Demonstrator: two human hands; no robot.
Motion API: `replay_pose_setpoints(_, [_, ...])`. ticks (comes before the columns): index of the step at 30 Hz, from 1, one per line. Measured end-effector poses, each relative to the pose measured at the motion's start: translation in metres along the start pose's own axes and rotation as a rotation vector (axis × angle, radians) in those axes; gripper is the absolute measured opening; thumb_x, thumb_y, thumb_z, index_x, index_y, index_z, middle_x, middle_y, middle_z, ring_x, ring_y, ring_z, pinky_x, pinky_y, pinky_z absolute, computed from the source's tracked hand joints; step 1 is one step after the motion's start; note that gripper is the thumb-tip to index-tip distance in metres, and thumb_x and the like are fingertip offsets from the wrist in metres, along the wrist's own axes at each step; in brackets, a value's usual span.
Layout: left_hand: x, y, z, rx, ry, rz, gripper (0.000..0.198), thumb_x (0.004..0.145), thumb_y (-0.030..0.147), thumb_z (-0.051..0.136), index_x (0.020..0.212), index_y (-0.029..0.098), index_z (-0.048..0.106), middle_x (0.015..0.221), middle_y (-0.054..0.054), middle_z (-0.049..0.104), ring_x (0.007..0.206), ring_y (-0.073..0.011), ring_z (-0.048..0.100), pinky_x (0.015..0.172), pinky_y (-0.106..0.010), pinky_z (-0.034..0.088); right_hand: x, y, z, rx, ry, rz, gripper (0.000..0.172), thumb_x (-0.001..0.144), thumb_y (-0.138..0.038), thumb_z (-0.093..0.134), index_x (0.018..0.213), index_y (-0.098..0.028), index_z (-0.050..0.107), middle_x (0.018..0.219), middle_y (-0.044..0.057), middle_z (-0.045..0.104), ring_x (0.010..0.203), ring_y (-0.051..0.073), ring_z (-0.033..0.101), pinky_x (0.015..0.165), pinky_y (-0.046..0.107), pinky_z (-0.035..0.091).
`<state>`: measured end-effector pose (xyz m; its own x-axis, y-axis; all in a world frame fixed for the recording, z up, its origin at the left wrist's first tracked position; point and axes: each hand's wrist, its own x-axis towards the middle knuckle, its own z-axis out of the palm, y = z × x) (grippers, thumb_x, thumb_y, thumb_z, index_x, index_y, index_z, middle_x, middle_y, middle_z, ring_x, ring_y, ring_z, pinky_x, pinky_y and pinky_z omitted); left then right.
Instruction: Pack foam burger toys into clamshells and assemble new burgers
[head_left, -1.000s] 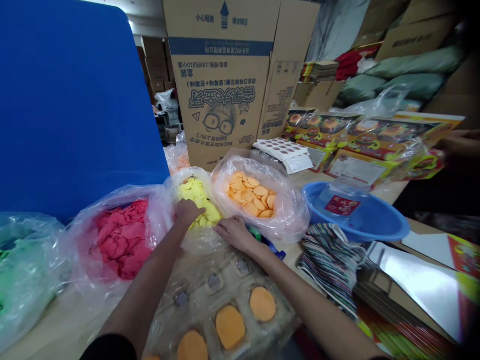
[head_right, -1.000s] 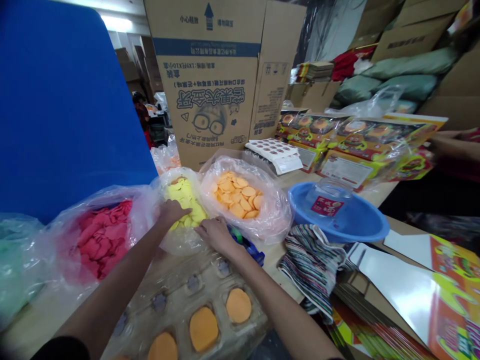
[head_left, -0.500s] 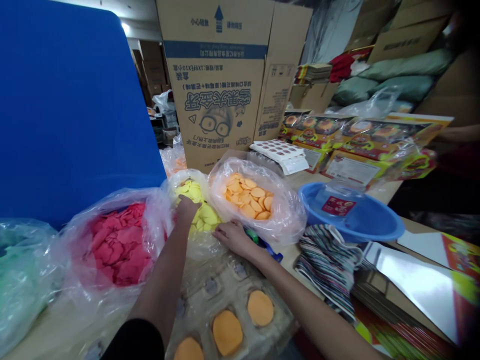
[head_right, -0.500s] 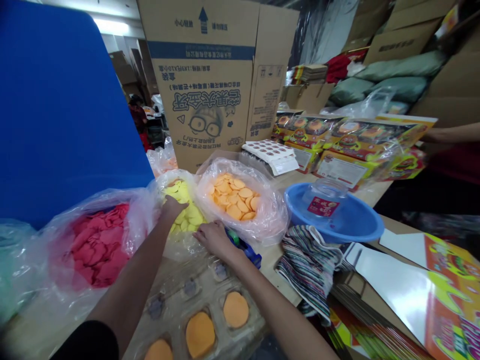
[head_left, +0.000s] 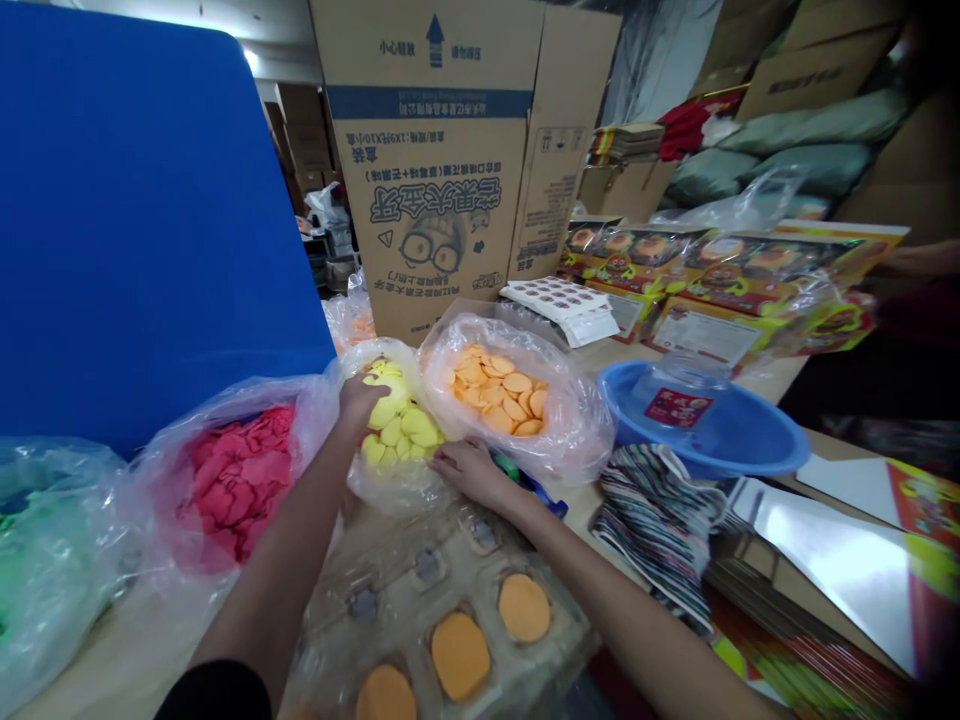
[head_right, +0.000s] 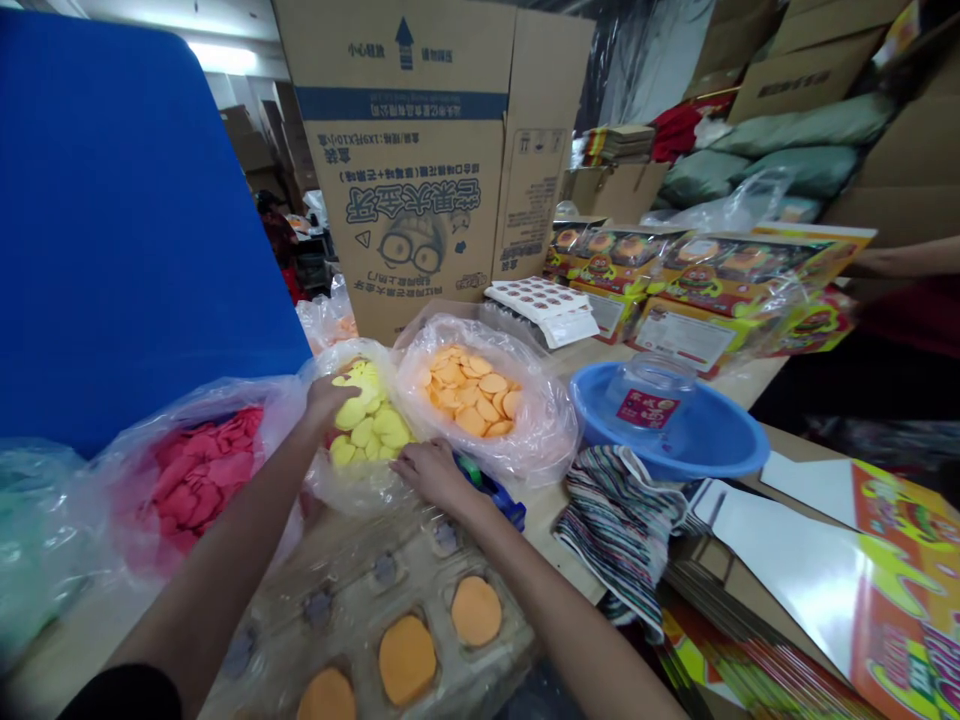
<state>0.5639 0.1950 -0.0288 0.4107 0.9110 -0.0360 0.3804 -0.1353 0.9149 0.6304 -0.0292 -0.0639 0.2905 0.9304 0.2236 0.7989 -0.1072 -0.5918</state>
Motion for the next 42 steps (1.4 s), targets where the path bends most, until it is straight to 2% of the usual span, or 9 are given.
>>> replay_pose_setpoints(7, [-0.045,0.013,-0.028,-0.373,-0.411,-0.161,0.039,0.062,0.029,0.065,0.094,0.008,0.060,0.072,-0.013,0.067,0.065,-0.0246,0.064,0.062,-0.037,0.052,0.021,-0.021,0.002,0.652,0.301,0.219,0.031,0.079,-0.046,0.045,0.085,-0.017,0.055,0.079,0.003,0.061,0.070,0.015,0.056,0.063,0.025,0.040])
replay_pose_setpoints(12, [-0.069,0.000,-0.023,-0.743,-0.679,-0.341,0.039,0.065,0.023,0.064,0.101,0.010,0.058,0.081,-0.012,0.068,0.071,-0.0236,0.065,0.069,-0.036,0.052,0.044,-0.036,-0.002,1.070,0.216,0.492,0.036,0.079,-0.049,0.041,0.082,-0.015,0.055,0.070,0.005,0.063,0.055,0.012,0.059,0.051,0.022,0.040])
replay_pose_setpoints(16, [-0.075,-0.012,-0.019,-0.746,-0.647,-0.275,0.046,0.061,0.020,0.070,0.103,0.011,0.056,0.088,-0.012,0.067,0.072,-0.0216,0.065,0.068,-0.033,0.052,0.050,-0.034,-0.006,1.011,0.268,0.519,0.017,0.072,-0.029,0.053,0.082,-0.016,0.057,0.068,0.002,0.064,0.054,0.010,0.058,0.049,0.020,0.040])
replay_pose_setpoints(21, [-0.080,-0.017,-0.018,-0.652,-0.604,-0.222,0.054,0.052,0.021,0.077,0.101,0.011,0.056,0.088,-0.012,0.067,0.069,-0.0209,0.064,0.066,-0.033,0.052,0.050,-0.022,0.001,0.873,0.329,0.435,0.018,0.063,-0.022,0.059,0.080,-0.017,0.060,0.069,0.000,0.063,0.058,0.012,0.057,0.051,0.021,0.043])
replay_pose_setpoints(25, [-0.082,-0.017,-0.017,-0.633,-0.576,-0.231,0.055,0.046,0.018,0.079,0.096,0.012,0.057,0.082,-0.010,0.067,0.065,-0.0209,0.064,0.062,-0.033,0.052,0.050,-0.017,0.000,0.748,0.446,0.326,0.016,0.064,-0.022,0.057,0.079,-0.018,0.060,0.075,0.000,0.064,0.072,0.014,0.058,0.064,0.025,0.046])
replay_pose_setpoints(29, [-0.081,-0.017,-0.018,-0.633,-0.526,-0.244,0.055,0.046,0.017,0.079,0.096,0.014,0.057,0.078,-0.007,0.068,0.064,-0.0205,0.064,0.062,-0.034,0.053,0.045,-0.020,-0.017,0.657,0.535,0.242,0.018,0.067,-0.023,0.055,0.083,-0.019,0.061,0.085,0.002,0.064,0.081,0.016,0.057,0.076,0.029,0.044])
replay_pose_setpoints(33, [-0.080,-0.014,-0.019,-0.632,-0.480,-0.272,0.056,0.048,0.014,0.077,0.100,0.014,0.056,0.079,-0.008,0.068,0.064,-0.0216,0.064,0.064,-0.037,0.053,0.017,-0.020,-0.039,0.556,0.598,0.181,0.018,0.069,-0.026,0.055,0.083,-0.018,0.061,0.082,0.003,0.063,0.077,0.016,0.057,0.073,0.030,0.044])
replay_pose_setpoints(38, [-0.080,-0.011,-0.014,-0.653,-0.433,-0.317,0.054,0.056,0.015,0.073,0.107,0.015,0.055,0.078,-0.008,0.068,0.071,-0.0234,0.065,0.068,-0.037,0.053,-0.058,-0.018,-0.055,0.685,0.336,0.254,0.020,0.064,-0.026,0.062,0.081,-0.017,0.061,0.074,0.001,0.063,0.066,0.014,0.056,0.062,0.027,0.044])
replay_pose_setpoints(42, [-0.081,-0.005,-0.007,-0.659,-0.364,-0.321,0.051,0.059,0.015,0.071,0.107,0.014,0.055,0.074,-0.008,0.068,0.074,-0.0250,0.065,0.069,-0.040,0.052,-0.100,-0.018,-0.049,0.800,0.186,0.400,0.020,0.060,-0.026,0.065,0.078,-0.016,0.061,0.069,0.000,0.063,0.059,0.012,0.054,0.056,0.025,0.042])
